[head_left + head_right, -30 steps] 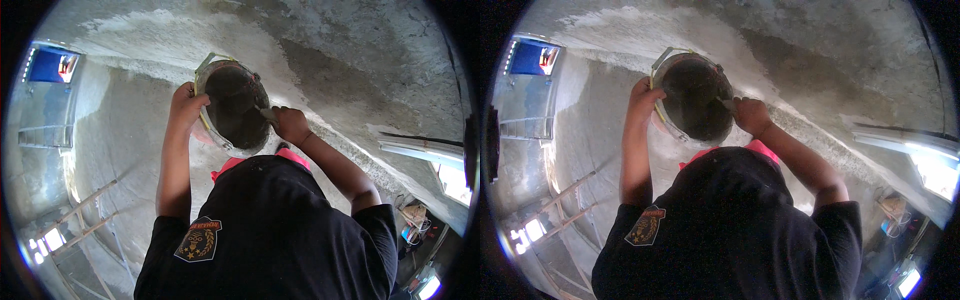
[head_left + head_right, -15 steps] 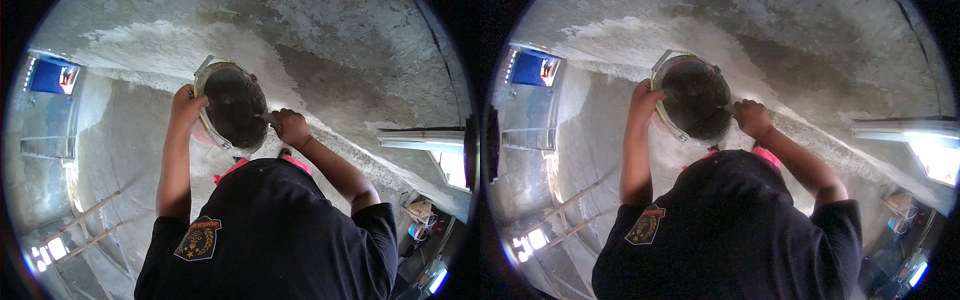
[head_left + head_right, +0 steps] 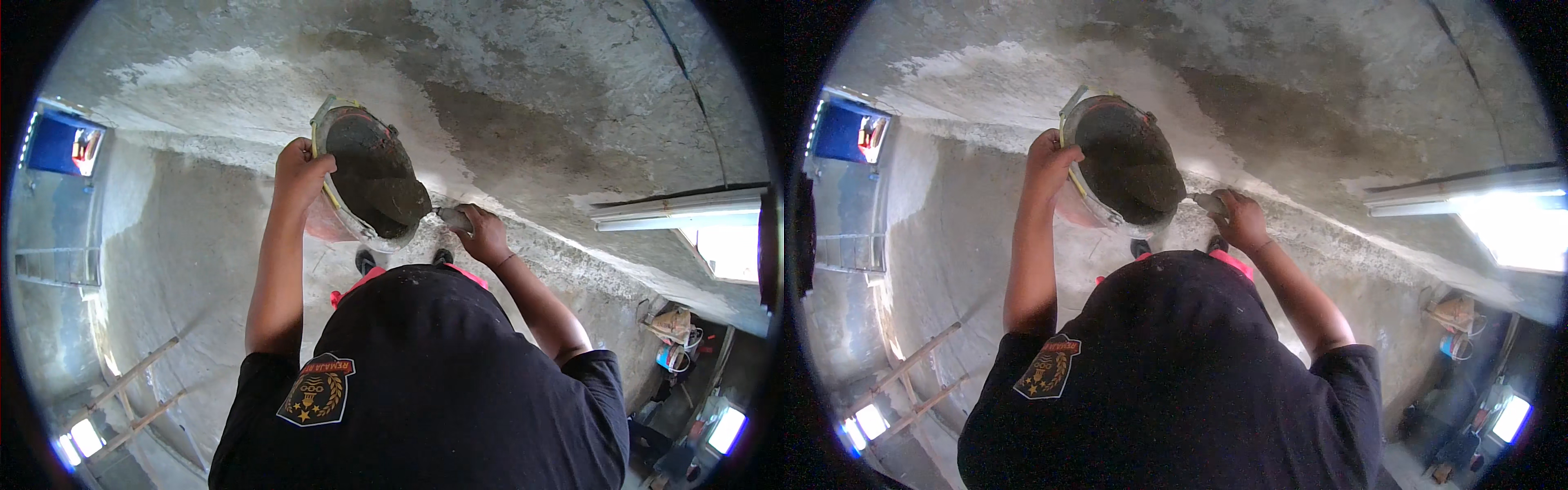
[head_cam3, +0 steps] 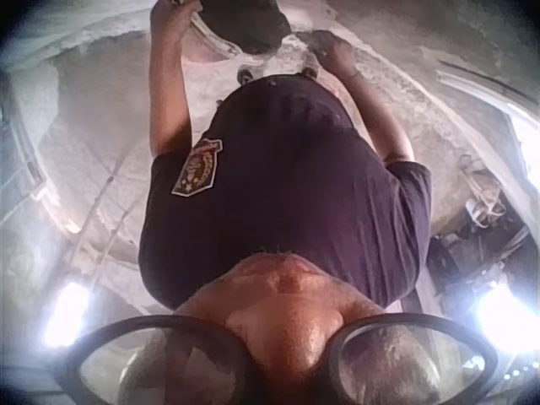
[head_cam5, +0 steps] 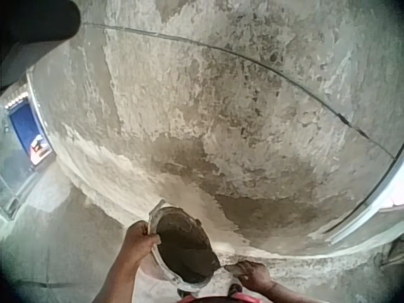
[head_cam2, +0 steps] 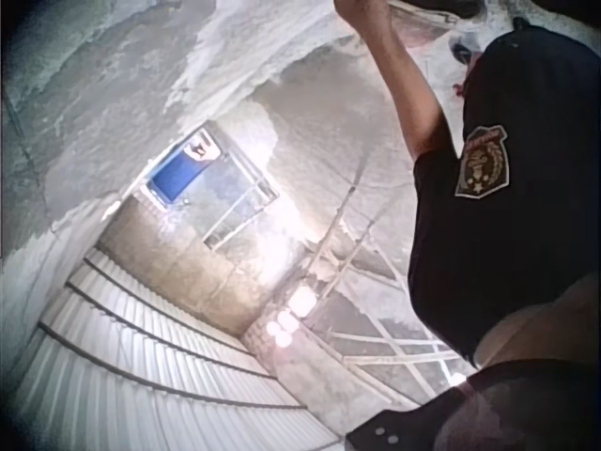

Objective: The person applies cement mix from a bucket onto a wall using a trowel.

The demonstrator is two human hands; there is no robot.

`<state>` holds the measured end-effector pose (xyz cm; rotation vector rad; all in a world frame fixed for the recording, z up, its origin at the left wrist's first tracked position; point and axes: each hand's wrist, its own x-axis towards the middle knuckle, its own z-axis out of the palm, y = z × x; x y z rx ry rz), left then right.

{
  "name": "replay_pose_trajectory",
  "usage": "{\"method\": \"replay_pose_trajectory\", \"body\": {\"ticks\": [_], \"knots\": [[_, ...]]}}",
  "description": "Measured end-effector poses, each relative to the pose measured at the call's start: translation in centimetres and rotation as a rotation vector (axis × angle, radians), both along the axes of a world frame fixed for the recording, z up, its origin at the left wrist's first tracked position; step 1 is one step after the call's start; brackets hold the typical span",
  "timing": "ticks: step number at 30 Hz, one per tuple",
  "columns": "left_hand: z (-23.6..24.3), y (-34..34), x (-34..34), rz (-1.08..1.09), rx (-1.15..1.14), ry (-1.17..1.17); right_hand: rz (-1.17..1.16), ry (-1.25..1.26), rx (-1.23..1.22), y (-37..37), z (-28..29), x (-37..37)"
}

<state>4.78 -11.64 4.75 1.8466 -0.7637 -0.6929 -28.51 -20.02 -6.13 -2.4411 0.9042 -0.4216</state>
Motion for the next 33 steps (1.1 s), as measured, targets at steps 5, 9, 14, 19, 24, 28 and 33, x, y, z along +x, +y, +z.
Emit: {"method": "replay_pose_trajectory", "body": {"ticks": [5, 9, 14, 19, 24, 28, 33], "knots": [[1.1, -0.9, -1.6, 0.033, -0.005, 0.026, -0.158, -0.008, 0.045, 0.9, -1.0, -1.9], [0.1, -2.0, -2.0, 0.049, -0.059, 0.123, -0.205, -0.023, 0.229, 0.6, -1.0, -3.5], [-0.6, -3.0, -2.7, 0.062, -0.049, 0.157, -0.267, 0.081, 0.177, 1.6, -0.8, -4.0], [-1.0, -3.6, -2.9, 0.071, -0.213, 0.223, -0.311, 0.129, 0.036, 0.5, -1.8, -4.6], [-0.7, -3.7, -2.7, 0.071, -0.149, 0.185, -0.324, 0.145, 0.046, -0.7, -1.5, -4.6], [-0.9, -3.8, -2.8, 0.11, -0.174, 0.206, -0.292, 0.111, -0.009, -1.1, -1.8, -4.9], [-1.5, -3.9, -2.8, 0.137, -0.186, 0.219, -0.257, 0.132, 0.03, -1.8, -1.5, -4.7]]}}
